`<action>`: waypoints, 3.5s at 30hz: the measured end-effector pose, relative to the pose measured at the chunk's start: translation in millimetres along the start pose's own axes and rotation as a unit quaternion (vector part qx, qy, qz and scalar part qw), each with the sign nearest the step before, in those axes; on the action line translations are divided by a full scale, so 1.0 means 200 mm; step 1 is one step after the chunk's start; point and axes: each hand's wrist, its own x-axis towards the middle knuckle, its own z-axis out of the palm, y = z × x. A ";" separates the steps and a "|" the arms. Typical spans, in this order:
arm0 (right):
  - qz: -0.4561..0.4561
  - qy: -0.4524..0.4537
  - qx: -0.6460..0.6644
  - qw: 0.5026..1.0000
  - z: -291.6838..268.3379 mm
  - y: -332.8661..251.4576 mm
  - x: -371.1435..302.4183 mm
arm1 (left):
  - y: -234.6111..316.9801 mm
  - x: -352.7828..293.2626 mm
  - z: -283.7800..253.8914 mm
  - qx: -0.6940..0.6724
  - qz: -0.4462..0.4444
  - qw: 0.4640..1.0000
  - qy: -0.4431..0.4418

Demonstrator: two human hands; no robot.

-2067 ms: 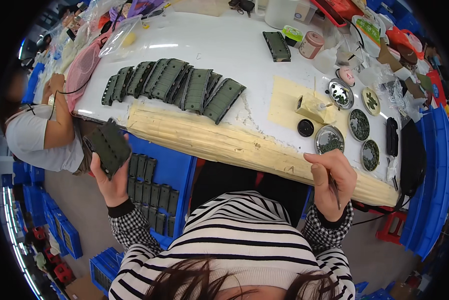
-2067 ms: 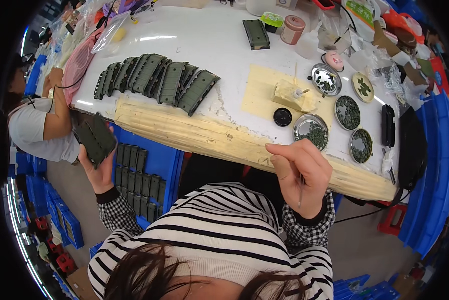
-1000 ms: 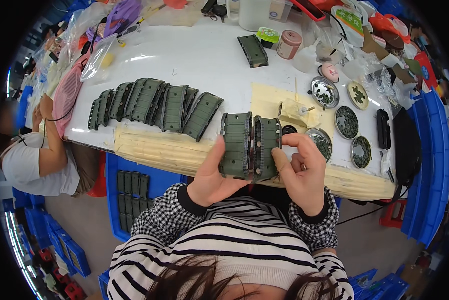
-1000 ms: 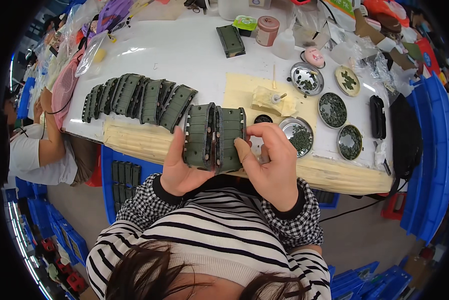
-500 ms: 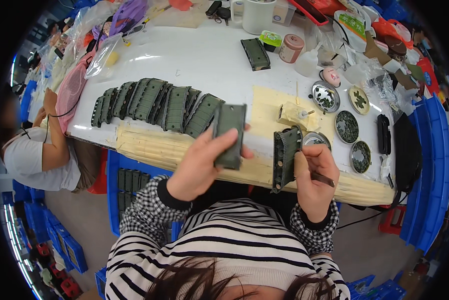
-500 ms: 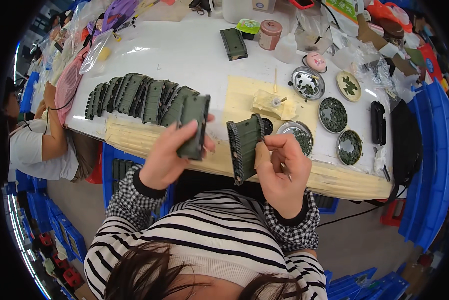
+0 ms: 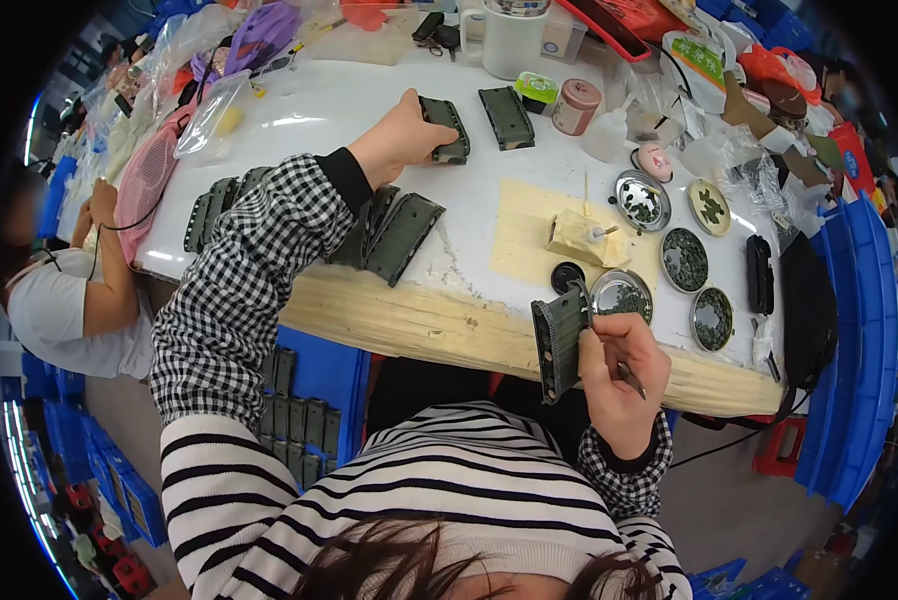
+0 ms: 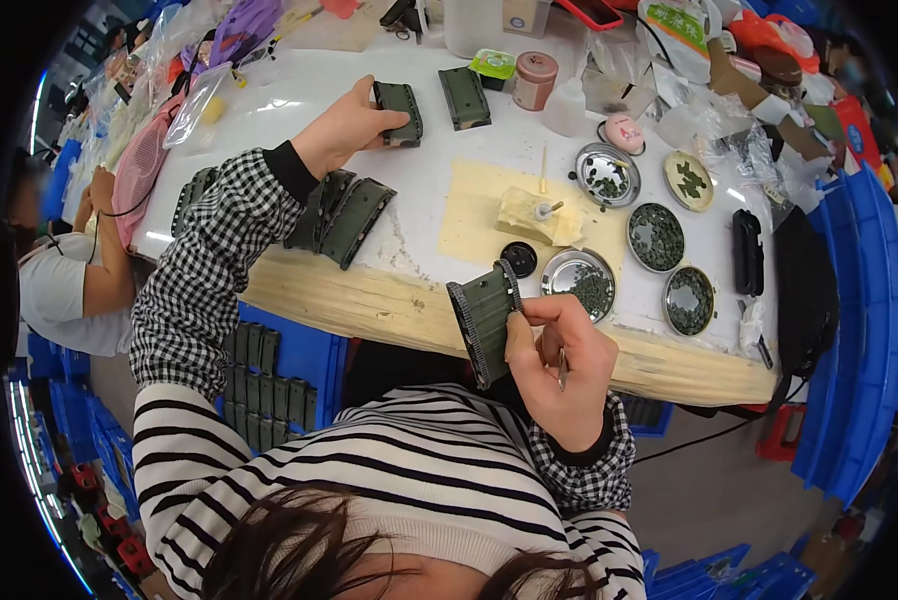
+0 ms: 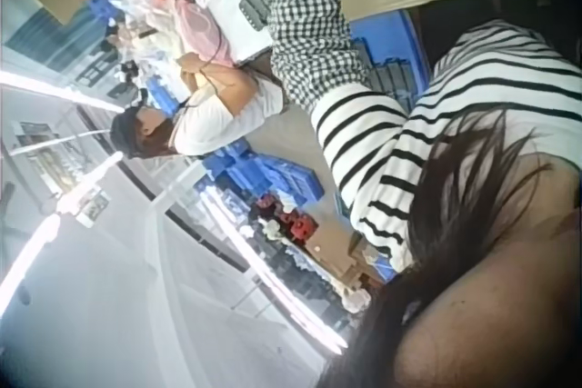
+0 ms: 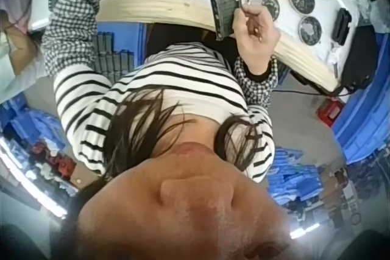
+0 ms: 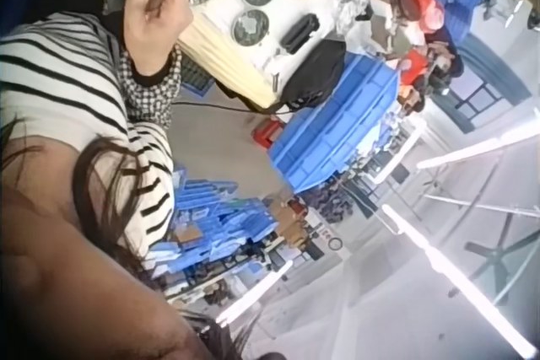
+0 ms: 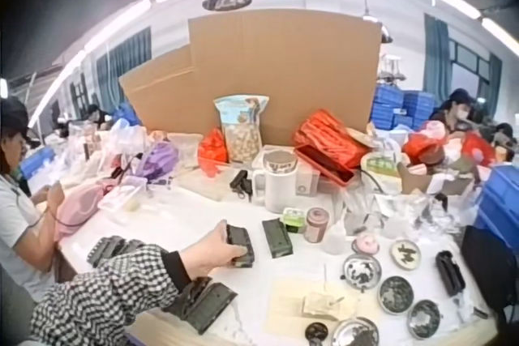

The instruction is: Assembling plastic toy tank models by applying adhesive to components with a small brush and joining them together.

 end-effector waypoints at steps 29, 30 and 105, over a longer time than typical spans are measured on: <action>-0.066 0.063 -0.243 0.966 -0.24 -0.06 0.11 | -0.09 -0.95 0.43 -0.483 -0.053 0.858 -0.167; -0.008 0.048 -0.202 0.978 -0.29 -0.06 0.09 | -0.09 -0.94 0.42 -0.476 -0.048 0.862 -0.167; -0.279 -0.056 -0.313 0.906 -0.67 -0.37 1.13 | -0.21 -0.80 0.39 -0.543 -0.052 0.767 -0.338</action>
